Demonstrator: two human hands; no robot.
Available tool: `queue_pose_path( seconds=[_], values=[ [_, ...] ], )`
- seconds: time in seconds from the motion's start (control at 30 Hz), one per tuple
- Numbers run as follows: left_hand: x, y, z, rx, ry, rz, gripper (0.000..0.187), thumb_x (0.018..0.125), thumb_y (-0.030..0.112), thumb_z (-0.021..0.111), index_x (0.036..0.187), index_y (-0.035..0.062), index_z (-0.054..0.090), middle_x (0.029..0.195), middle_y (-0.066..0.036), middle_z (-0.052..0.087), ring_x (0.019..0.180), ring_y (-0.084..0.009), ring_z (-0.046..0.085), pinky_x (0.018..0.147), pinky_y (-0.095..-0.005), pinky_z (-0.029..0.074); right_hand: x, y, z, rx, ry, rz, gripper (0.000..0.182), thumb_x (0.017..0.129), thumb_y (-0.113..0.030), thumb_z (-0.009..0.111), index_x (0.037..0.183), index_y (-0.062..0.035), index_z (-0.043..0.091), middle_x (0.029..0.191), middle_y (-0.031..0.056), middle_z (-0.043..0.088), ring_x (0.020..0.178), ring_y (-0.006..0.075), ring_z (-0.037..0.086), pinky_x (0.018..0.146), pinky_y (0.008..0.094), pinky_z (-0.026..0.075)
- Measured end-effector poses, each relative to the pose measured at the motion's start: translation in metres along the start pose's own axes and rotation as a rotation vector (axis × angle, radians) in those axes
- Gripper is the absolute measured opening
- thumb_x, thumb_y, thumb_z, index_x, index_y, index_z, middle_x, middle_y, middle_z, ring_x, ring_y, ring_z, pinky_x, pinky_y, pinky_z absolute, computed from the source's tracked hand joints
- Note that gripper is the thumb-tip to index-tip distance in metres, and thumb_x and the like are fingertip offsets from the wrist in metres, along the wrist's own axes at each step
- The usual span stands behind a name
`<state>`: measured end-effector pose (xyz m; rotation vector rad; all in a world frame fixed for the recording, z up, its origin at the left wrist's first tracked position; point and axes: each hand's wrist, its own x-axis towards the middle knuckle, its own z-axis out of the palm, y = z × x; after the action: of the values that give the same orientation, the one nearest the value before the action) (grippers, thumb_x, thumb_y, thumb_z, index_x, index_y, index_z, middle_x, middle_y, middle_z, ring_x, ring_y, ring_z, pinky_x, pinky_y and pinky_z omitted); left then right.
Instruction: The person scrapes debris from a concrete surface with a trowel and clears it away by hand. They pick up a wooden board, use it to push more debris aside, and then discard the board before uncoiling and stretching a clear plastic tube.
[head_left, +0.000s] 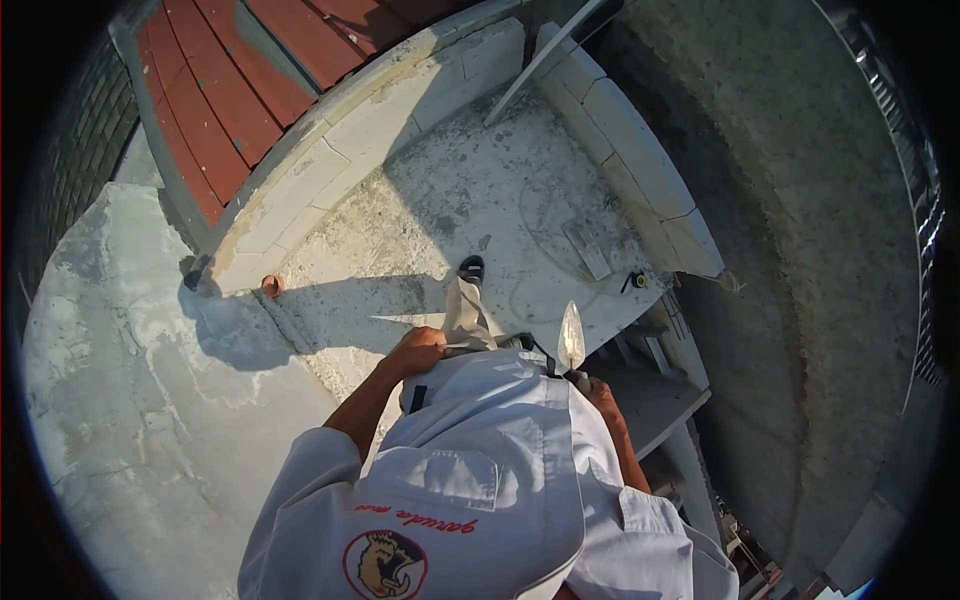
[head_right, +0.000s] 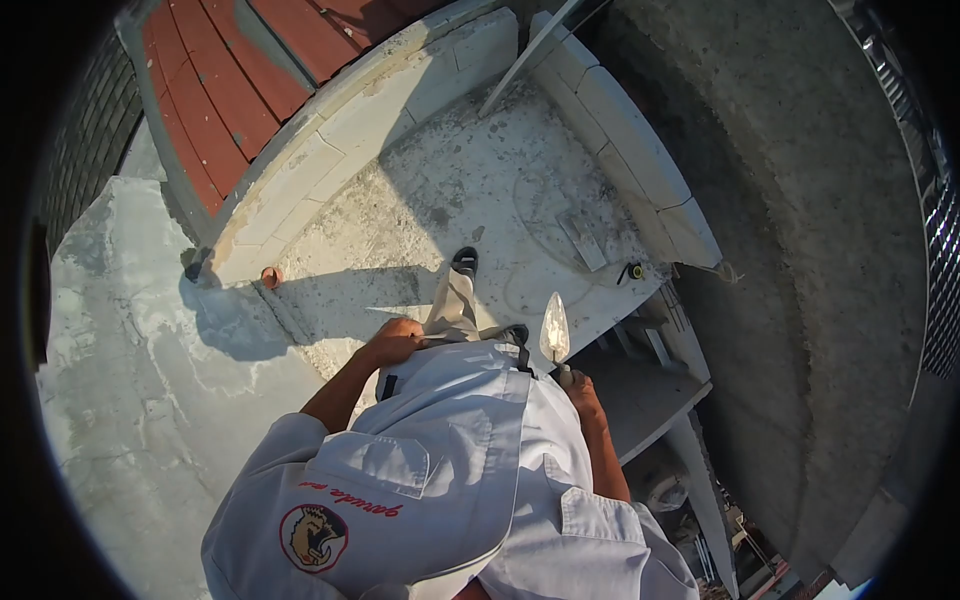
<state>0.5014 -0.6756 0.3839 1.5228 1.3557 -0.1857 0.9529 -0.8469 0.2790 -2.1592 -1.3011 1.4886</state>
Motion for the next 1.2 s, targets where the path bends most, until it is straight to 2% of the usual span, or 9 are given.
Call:
queue_pose_path(
  seconds=[0.07, 0.17, 0.23, 0.27, 0.37, 0.4, 0.6, 0.8, 1.2],
  values=[
    [0.0, 0.0, 0.003, -0.005, -0.004, -0.006, 0.027, 0.089, 0.028, 0.073, 0.084, 0.0018, 0.07, 0.086, -0.018, 0.07, 0.085, -0.0315, 0.067, 0.076, -0.0422, 0.05, -0.02, -0.029, -0.004, 0.077, 0.033, 0.063, 0.038, 0.084, -0.033, 0.076, 0.1, 0.0006, 0.07, 0.094, 0.0239, 0.073, 0.09, 0.0374, 0.072, 0.078, 0.0461, 0.054],
    [0.006, -0.003, 0.01, 0.03, -0.005, -0.002, 0.027, 0.088, 0.028, 0.074, 0.083, 0.0012, 0.07, 0.082, -0.017, 0.07, 0.079, -0.0299, 0.067, 0.072, -0.0412, 0.05, -0.033, -0.035, -0.009, 0.073, -0.071, 0.199, 0.046, 0.083, -0.037, 0.078, 0.111, -0.0009, 0.07, 0.1, 0.0176, 0.074, 0.091, 0.0291, 0.07, 0.081, 0.0426, 0.054],
    [0.01, -0.003, 0.011, 0.101, -0.018, 0.009, 0.027, 0.088, 0.027, 0.074, 0.082, 0.0005, 0.071, 0.08, -0.017, 0.07, 0.075, -0.0287, 0.067, 0.069, -0.0408, 0.05, -0.043, -0.031, -0.005, 0.147, -0.037, 0.218, 0.047, 0.082, -0.036, 0.079, 0.113, -0.0015, 0.07, 0.1, 0.017, 0.074, 0.09, 0.0283, 0.069, 0.082, 0.0412, 0.053],
    [0.011, -0.001, 0.012, 0.098, 0.037, 0.099, 0.027, 0.087, 0.026, 0.076, 0.082, -0.0006, 0.071, 0.074, -0.016, 0.07, 0.067, -0.0281, 0.065, 0.063, -0.0405, 0.049, -0.048, -0.029, -0.003, 0.179, -0.026, 0.221, 0.048, 0.082, -0.036, 0.079, 0.114, -0.0017, 0.07, 0.1, 0.0167, 0.074, 0.09, 0.0279, 0.069, 0.083, 0.0404, 0.053],
    [0.017, 0.006, 0.007, 0.13, -0.023, 0.086, 0.026, 0.086, 0.025, 0.078, 0.082, -0.0008, 0.072, 0.071, -0.016, 0.069, 0.063, -0.0274, 0.065, 0.061, -0.04, 0.049, -0.06, -0.03, 0.003, 0.238, 0.036, 0.269, 0.045, 0.078, -0.023, 0.075, 0.114, 0.0027, 0.069, 0.102, 0.0203, 0.072, 0.094, 0.0265, 0.069, 0.084, 0.0394, 0.053],
    [0.021, 0.004, 0.006, 0.154, -0.02, 0.152, 0.026, 0.085, 0.024, 0.079, 0.081, -0.0006, 0.072, 0.069, -0.017, 0.069, 0.06, -0.0272, 0.065, 0.059, -0.0393, 0.049, -0.067, -0.036, -0.001, 0.321, 0.015, 0.29, 0.048, 0.078, -0.022, 0.075, 0.117, 0.0035, 0.069, 0.104, 0.0194, 0.073, 0.096, 0.0277, 0.069, 0.085, 0.0393, 0.053],
    [0.026, 0.016, 0.004, 0.21, -0.038, 0.254, 0.027, 0.084, 0.024, 0.079, 0.078, -0.0011, 0.07, 0.07, -0.019, 0.068, 0.06, -0.0292, 0.064, 0.059, -0.0416, 0.048, -0.083, -0.011, 0.023, 0.489, 0.082, 0.306, 0.045, 0.078, -0.021, 0.075, 0.116, 0.0029, 0.069, 0.102, 0.0163, 0.073, 0.093, 0.0267, 0.068, 0.086, 0.0384, 0.052],
    [0.017, 0.045, 0.002, 0.258, -0.116, 0.153, 0.029, 0.085, 0.025, 0.078, 0.079, -0.0022, 0.07, 0.071, -0.02, 0.066, 0.063, -0.0324, 0.064, 0.061, -0.0431, 0.048, -0.098, -0.015, 0.021, 0.535, 0.062, 0.364, 0.035, 0.083, -0.016, 0.076, 0.113, -0.0009, 0.069, 0.098, 0.0112, 0.071, 0.088, 0.0203, 0.064, 0.082, 0.0369, 0.052],
    [0.01, 0.026, 0.022, 0.24, -0.076, 0.125, 0.03, 0.085, 0.028, 0.077, 0.079, -0.0008, 0.071, 0.071, -0.019, 0.068, 0.065, -0.03, 0.067, 0.062, -0.0419, 0.05, -0.098, -0.002, 0.021, 0.559, 0.089, 0.336, 0.036, 0.079, -0.017, 0.076, 0.11, 0.0, 0.069, 0.096, 0.0124, 0.072, 0.088, 0.0226, 0.066, 0.083, 0.0371, 0.052]
  ],
)
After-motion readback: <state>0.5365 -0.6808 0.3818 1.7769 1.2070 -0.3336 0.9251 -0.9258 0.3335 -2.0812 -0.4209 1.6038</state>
